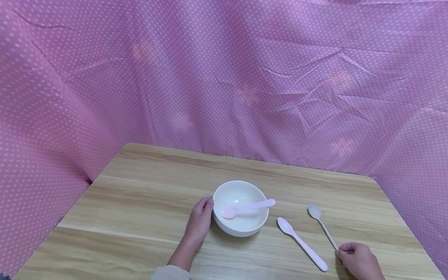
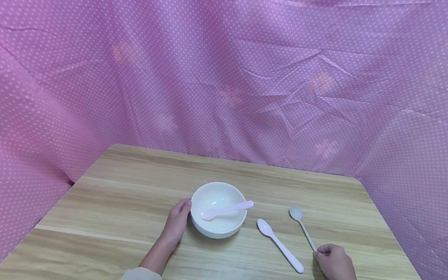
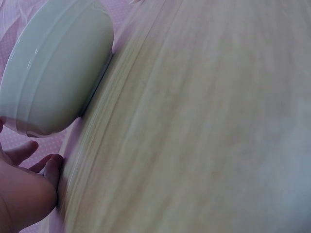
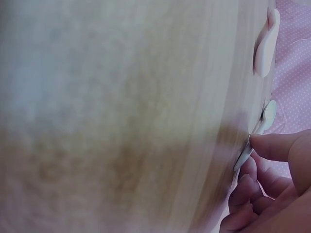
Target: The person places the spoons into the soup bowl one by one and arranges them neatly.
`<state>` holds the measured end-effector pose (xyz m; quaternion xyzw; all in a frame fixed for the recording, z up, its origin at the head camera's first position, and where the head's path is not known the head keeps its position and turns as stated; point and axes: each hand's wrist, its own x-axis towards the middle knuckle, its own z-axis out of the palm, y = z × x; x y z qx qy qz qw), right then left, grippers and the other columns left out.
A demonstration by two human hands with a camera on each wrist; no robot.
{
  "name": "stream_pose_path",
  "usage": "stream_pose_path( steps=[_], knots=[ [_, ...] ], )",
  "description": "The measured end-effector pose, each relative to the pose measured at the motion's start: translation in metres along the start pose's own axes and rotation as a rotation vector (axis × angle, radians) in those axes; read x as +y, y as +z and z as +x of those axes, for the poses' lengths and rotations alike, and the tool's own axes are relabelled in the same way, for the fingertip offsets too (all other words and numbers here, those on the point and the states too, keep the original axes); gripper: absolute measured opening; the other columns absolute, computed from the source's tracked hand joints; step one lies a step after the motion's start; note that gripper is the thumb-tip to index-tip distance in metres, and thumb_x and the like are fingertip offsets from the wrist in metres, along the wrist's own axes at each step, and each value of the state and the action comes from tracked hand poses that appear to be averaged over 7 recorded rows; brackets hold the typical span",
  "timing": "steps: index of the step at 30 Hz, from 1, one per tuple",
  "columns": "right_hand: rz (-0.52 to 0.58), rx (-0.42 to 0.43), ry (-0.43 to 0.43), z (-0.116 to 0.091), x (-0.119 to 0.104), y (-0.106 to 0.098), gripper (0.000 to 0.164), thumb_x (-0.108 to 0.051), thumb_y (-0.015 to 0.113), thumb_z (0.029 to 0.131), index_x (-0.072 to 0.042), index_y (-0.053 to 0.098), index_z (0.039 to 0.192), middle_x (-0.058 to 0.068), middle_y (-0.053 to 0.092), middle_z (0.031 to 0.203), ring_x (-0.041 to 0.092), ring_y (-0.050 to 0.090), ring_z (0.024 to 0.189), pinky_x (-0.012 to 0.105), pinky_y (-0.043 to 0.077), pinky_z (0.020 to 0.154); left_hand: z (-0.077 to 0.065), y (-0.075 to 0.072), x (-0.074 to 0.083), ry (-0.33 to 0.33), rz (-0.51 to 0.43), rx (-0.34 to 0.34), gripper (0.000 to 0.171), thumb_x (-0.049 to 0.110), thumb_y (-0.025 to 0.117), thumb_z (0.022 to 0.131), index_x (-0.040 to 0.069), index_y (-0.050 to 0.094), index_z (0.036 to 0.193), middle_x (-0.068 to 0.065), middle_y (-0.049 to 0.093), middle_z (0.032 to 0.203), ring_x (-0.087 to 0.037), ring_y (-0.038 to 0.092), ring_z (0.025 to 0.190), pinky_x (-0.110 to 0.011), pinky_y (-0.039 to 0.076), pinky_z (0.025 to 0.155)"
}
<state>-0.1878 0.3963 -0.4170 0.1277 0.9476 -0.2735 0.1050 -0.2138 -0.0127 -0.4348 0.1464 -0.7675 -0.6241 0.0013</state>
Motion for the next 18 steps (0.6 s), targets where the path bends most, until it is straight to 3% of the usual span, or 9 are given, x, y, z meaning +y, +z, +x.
stream_pose_path(
  steps=[18],
  knots=[
    [-0.015, 0.012, -0.034, -0.0016, -0.0018, -0.0016, 0.019, -0.018, 0.066, 0.081, 0.000, 0.070, 0.087, 0.005, 0.067, 0.080, 0.016, 0.056, 0.075, 0.029, 0.042, 0.066, 0.0006, 0.0001, -0.0001, 0.000, 0.014, 0.005, 0.047, 0.039, 0.040, 0.099, 0.006, 0.054, 0.130, -0.014, 0.053, 0.135, -0.031, 0.043, 0.130, -0.049, 0.031, 0.111]
  ],
)
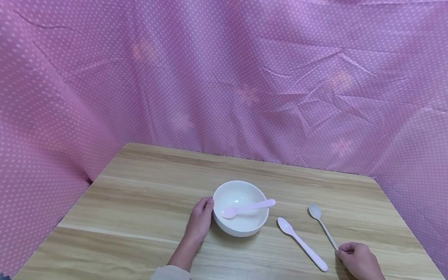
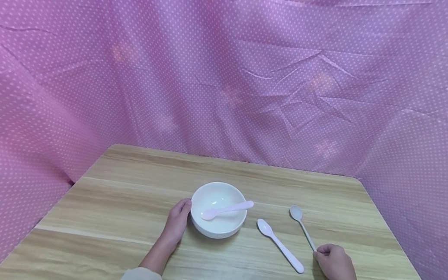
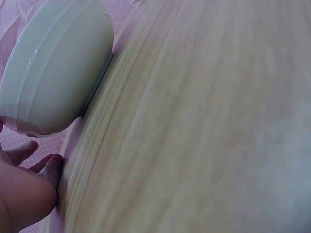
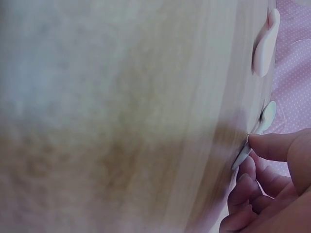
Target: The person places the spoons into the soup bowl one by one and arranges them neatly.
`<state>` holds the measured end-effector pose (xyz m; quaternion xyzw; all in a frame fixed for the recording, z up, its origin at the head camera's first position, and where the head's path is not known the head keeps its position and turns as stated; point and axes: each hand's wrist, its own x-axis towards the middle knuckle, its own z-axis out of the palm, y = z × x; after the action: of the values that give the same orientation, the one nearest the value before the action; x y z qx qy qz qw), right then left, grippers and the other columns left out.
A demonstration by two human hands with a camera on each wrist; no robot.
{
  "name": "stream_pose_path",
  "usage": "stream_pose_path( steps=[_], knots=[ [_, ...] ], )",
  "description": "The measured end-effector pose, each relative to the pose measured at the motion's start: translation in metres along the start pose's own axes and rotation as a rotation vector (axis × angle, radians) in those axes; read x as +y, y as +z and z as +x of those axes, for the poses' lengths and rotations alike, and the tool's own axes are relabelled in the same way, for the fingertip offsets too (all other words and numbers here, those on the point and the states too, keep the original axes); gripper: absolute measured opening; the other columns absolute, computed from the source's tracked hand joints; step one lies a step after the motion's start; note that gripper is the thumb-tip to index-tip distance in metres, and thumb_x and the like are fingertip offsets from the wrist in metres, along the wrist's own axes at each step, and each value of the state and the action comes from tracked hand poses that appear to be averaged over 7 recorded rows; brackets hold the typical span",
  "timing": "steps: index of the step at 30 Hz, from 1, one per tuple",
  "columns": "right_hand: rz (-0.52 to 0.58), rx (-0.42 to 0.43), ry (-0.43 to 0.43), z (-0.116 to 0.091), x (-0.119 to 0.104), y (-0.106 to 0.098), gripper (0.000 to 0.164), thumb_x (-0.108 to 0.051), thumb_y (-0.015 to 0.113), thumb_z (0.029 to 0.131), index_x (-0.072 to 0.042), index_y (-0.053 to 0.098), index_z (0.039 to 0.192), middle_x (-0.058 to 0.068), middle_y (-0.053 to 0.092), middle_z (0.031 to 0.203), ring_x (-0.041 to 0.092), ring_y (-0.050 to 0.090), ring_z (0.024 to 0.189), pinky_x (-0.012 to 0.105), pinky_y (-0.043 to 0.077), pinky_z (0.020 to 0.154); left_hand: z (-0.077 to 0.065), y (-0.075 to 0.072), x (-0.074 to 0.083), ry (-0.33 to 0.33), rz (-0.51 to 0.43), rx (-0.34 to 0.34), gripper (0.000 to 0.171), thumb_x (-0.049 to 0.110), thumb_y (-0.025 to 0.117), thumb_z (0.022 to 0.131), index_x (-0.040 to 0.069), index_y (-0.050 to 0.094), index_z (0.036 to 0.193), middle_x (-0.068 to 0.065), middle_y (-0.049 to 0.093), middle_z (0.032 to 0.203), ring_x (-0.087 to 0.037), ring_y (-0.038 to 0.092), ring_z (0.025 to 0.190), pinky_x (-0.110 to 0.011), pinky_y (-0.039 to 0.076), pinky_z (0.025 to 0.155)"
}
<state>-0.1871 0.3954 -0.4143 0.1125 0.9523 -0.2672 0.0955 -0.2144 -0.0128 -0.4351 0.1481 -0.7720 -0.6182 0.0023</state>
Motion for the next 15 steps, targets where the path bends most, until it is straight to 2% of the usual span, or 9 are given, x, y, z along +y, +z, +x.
stream_pose_path(
  steps=[15],
  knots=[
    [0.009, -0.021, 0.013, 0.0005, -0.0013, 0.0004, 0.018, -0.017, 0.066, 0.082, 0.000, 0.069, 0.087, 0.003, 0.066, 0.079, 0.018, 0.056, 0.077, 0.030, 0.041, 0.066, -0.0001, 0.0002, -0.0004, -0.002, 0.009, 0.009, 0.046, 0.039, 0.041, 0.099, 0.008, 0.055, 0.129, -0.013, 0.054, 0.134, -0.031, 0.044, 0.129, -0.049, 0.031, 0.110]
  ],
)
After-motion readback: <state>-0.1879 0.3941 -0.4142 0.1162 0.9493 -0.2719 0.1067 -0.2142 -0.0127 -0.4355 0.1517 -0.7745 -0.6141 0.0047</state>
